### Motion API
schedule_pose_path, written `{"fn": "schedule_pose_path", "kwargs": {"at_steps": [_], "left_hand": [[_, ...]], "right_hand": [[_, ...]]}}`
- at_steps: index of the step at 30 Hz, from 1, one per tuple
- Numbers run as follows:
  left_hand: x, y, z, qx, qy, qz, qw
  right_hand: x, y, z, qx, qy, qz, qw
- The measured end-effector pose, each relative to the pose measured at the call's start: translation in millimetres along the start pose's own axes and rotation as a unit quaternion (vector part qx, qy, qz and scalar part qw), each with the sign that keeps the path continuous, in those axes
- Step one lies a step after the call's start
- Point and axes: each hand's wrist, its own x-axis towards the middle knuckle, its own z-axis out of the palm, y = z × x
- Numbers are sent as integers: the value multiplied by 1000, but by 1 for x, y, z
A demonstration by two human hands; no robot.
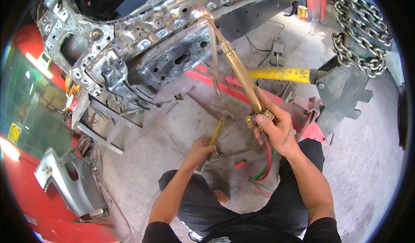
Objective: The person welds a car frame using a welding torch and filler rod, then uses a hammer to tap the welds. The person repeats this process on different sections of the frame.
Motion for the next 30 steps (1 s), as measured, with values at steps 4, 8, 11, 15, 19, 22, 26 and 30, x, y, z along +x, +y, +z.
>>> {"fn": "schedule_pose_path", "kwargs": {"at_steps": [4,8,11,15,19,22,26,30], "left_hand": [[1,-3,4,4,27,-9,1000],[4,-5,5,-11,56,-10,998],[1,9,12,-42,52,6,998],[7,3,4,-21,52,38,998],[4,11,13,-36,47,78,995],[5,9,19,-47,43,91,994],[6,8,18,-17,38,80,996],[10,4,18,-20,64,73,995]], "right_hand": [[2,3,-2,8,8,-11,1000],[4,1,-4,12,7,0,1000],[3,1,-7,16,7,7,1000],[5,0,-2,34,23,4,999],[5,1,-3,36,28,2,999],[6,0,-2,54,27,0,998],[5,1,-4,42,24,0,999],[5,1,-3,28,24,3,999]]}}
